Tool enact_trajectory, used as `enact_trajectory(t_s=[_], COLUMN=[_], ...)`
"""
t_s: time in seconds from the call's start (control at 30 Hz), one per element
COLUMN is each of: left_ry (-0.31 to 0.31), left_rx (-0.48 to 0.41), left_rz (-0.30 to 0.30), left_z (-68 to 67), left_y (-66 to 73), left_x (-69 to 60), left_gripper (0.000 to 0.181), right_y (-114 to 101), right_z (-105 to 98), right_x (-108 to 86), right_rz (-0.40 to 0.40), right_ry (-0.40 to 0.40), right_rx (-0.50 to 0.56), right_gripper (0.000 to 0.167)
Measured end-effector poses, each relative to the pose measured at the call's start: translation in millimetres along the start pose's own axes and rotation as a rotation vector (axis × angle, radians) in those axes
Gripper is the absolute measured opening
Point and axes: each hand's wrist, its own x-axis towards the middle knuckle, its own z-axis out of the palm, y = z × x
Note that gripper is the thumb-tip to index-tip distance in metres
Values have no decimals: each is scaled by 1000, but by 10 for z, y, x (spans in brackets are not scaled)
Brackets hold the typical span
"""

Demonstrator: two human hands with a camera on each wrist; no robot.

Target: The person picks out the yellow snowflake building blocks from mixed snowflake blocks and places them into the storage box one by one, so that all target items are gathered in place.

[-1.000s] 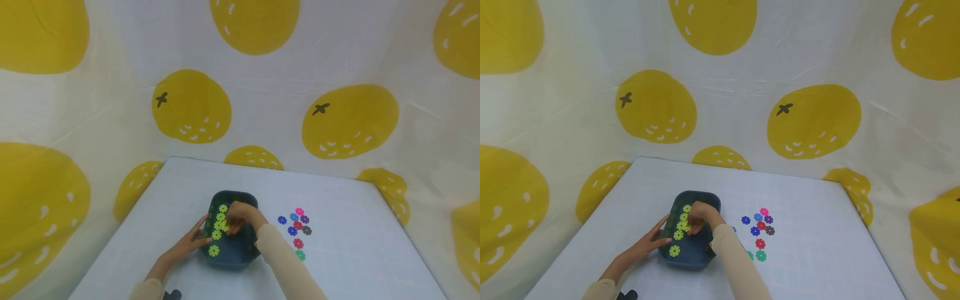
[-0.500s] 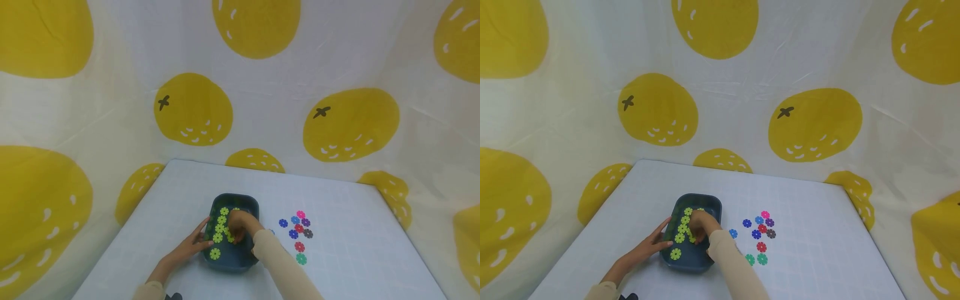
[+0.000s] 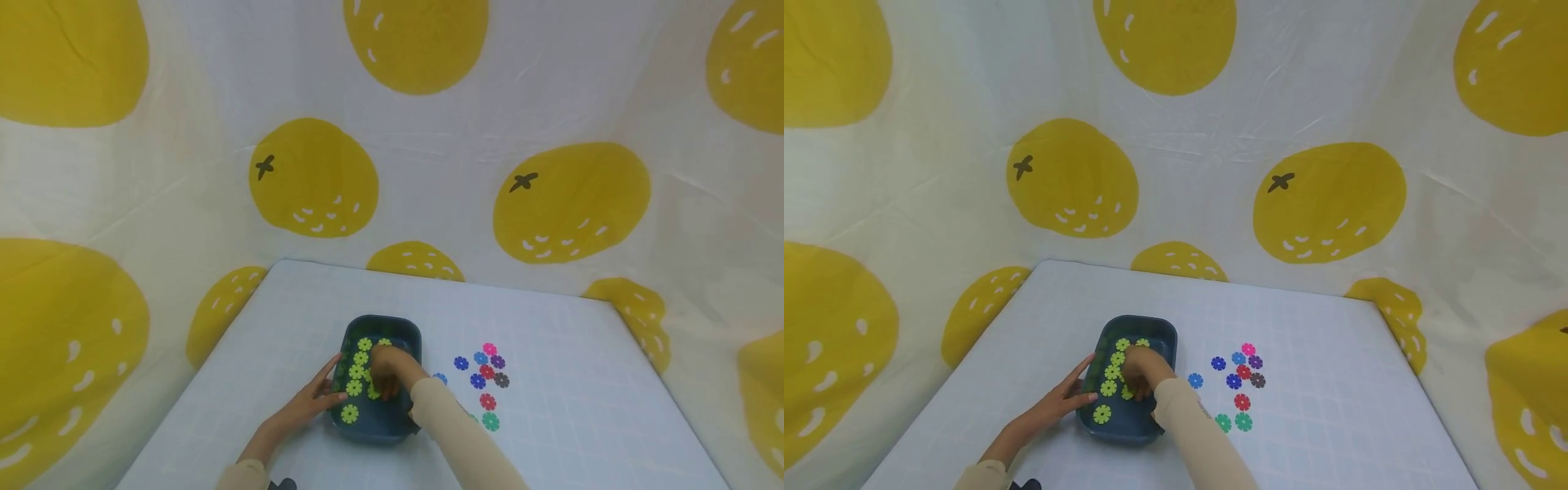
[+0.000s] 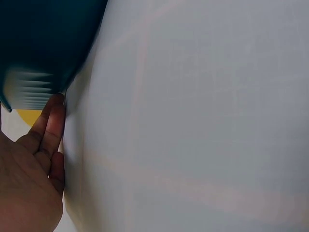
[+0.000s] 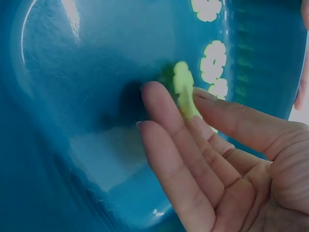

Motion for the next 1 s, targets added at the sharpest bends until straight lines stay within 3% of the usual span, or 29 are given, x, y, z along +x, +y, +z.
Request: enact_trajectory(t_s=[0.17, 0.3, 0.4, 0.5, 0.63, 0.8, 1.0], left_ry=[-3, 4, 5, 3, 12, 20, 21], left_rx=[7, 9, 8, 9, 11, 7, 12], left_rz=[8, -1, -6, -5, -7, -9, -22], left_z=[22, 54, 76, 86, 78, 48, 23], left_y=[-14, -14, -14, -13, -11, -19, -44], left_x=[28, 35, 40, 44, 49, 41, 34], left_gripper=[80, 80, 81, 81, 81, 81, 82], right_y=[14, 23, 30, 33, 89, 404, 1008], right_z=[-35, -98, -185, -316, -523, -639, -550], right_x=[3, -40, -99, -193, -374, -594, -798], right_rz=[25, 15, -32, -114, -231, -268, -164], right_ry=[15, 36, 52, 66, 54, 47, 98], right_rx=[-14, -16, -36, -36, 52, 210, 339], right_gripper=[29, 22, 10, 15, 19, 17, 20])
